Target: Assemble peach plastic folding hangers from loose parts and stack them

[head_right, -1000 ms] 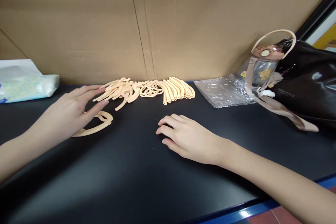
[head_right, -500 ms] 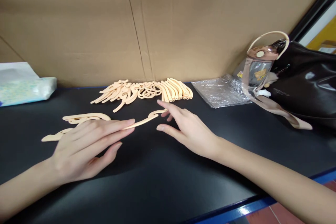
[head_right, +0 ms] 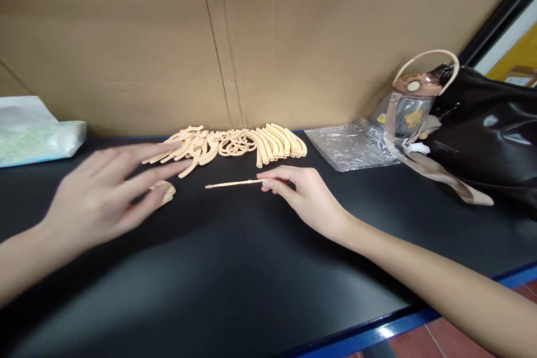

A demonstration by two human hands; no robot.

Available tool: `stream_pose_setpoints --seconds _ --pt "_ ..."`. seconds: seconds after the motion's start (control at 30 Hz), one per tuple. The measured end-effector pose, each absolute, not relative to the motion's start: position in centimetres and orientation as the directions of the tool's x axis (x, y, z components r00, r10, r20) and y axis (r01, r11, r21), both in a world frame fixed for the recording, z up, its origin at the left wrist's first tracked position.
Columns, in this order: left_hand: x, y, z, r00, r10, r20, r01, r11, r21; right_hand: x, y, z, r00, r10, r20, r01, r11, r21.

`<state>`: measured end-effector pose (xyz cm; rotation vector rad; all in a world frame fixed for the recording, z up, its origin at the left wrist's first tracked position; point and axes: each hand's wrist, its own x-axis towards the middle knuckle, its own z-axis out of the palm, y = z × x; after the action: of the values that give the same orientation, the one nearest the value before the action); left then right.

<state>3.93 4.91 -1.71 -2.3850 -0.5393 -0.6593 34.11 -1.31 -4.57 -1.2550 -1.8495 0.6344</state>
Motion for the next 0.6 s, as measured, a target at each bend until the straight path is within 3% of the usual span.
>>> stream_pose_setpoints --seconds 0.13,0.27,0.6 --pt "1.8 8.0 -1.1 0.654 0.568 0.5 0.734 -0.636 -0.238 33.9 -1.4 -4.4 -0.248 0.9 0.359 0.513 0.436 -0.739" --pt "-0.6 10.8 -1.8 0.586 0.752 0.3 0.807 -0.576 -0.133 33.5 -1.7 -4.3 -0.338 0.864 0.374 0.519 0.503 -0.691" --pt "-1.5 12.1 -2.6 0.551 0.816 0.175 0.835 -0.539 -0.115 33.3 -1.7 -4.8 -0.439 0.79 0.428 0.563 0.613 -0.555"
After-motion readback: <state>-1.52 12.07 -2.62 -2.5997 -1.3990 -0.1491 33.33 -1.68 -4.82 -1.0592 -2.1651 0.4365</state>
